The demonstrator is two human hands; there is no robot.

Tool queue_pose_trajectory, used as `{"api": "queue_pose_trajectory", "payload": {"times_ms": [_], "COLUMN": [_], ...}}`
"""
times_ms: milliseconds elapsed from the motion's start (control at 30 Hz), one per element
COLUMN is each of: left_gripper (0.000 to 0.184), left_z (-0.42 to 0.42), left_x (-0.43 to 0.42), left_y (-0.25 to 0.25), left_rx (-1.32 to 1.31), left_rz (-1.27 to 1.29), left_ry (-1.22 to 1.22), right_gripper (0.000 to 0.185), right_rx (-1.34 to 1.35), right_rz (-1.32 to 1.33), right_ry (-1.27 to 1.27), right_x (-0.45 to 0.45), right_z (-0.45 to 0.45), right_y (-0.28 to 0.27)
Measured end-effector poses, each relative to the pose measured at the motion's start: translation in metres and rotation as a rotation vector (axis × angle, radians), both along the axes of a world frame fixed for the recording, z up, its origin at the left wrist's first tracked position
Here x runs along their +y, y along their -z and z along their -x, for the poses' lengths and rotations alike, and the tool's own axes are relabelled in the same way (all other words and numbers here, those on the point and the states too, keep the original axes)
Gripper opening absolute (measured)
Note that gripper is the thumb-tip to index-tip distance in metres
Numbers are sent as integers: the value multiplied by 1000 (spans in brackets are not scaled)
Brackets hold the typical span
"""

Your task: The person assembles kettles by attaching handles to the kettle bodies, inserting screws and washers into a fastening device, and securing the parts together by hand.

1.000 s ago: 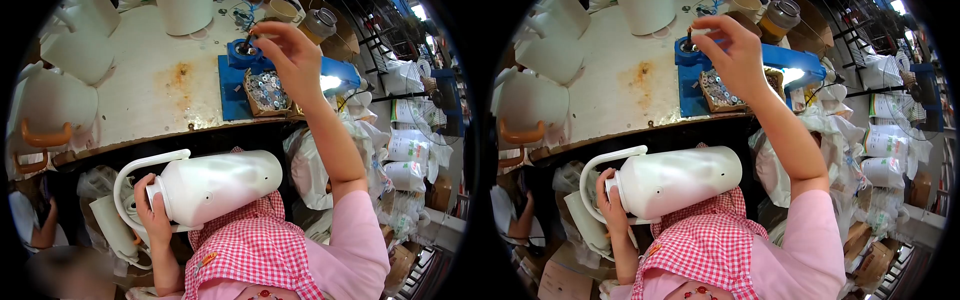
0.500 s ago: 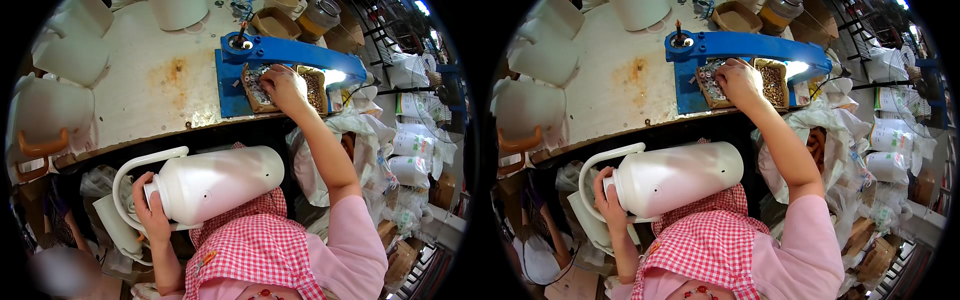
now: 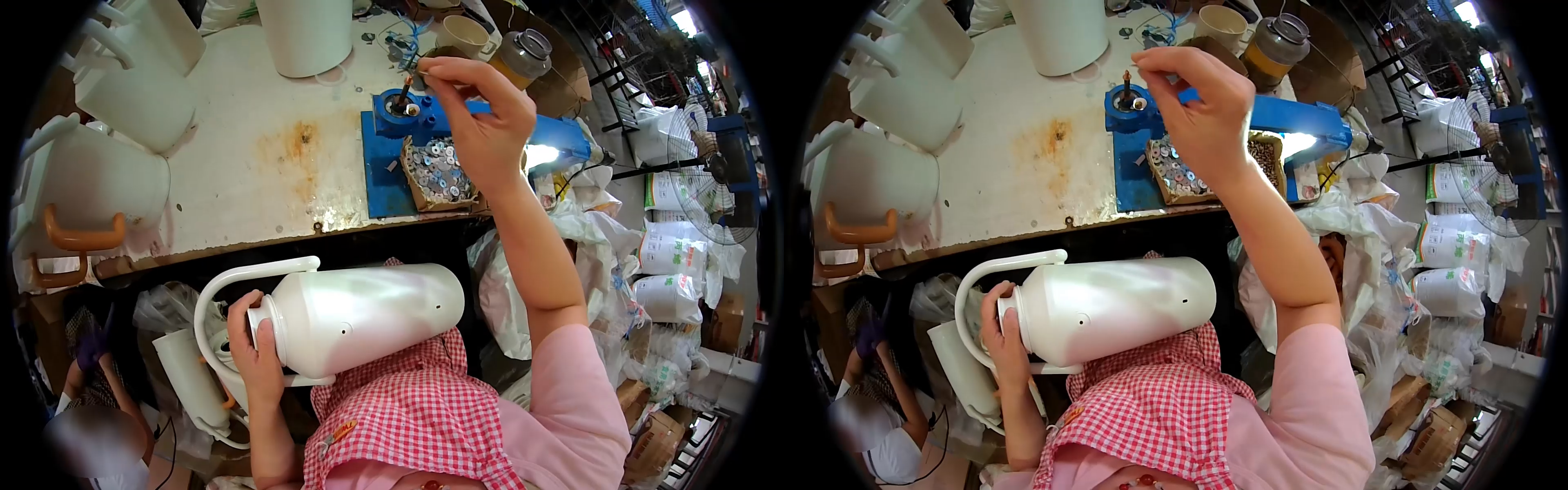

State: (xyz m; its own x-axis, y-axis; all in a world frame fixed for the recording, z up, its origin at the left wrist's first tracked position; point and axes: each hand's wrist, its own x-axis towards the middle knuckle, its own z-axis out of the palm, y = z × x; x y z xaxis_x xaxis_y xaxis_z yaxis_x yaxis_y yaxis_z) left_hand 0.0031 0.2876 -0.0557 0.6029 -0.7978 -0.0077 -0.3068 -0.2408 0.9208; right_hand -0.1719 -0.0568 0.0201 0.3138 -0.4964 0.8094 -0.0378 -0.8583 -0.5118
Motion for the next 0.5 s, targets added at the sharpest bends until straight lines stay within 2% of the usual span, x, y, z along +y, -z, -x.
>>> {"api": "queue_pose_trajectory", "payload": {"times_ms": [67, 167, 433, 500], "left_gripper": [37, 36, 29, 25], "left_z": [1, 0, -2, -1], "left_x": [2, 3, -3, -5], "left_y": [2, 3, -3, -10], "left_rx": [3, -8, -152, -44], "left_rz": [13, 26, 50, 51], "left_ry": [-14, -27, -14, -56], "right_gripper": [13, 13, 16, 16], "right_rx": [9, 202, 272, 263], "right_rz": [-18, 193, 427, 430], "right_ry": [-19, 50, 120, 128], "right_x": [-4, -9, -7, -4], "right_z": [-6, -2, 2, 3], "right_y": [4, 7, 7, 5]}}
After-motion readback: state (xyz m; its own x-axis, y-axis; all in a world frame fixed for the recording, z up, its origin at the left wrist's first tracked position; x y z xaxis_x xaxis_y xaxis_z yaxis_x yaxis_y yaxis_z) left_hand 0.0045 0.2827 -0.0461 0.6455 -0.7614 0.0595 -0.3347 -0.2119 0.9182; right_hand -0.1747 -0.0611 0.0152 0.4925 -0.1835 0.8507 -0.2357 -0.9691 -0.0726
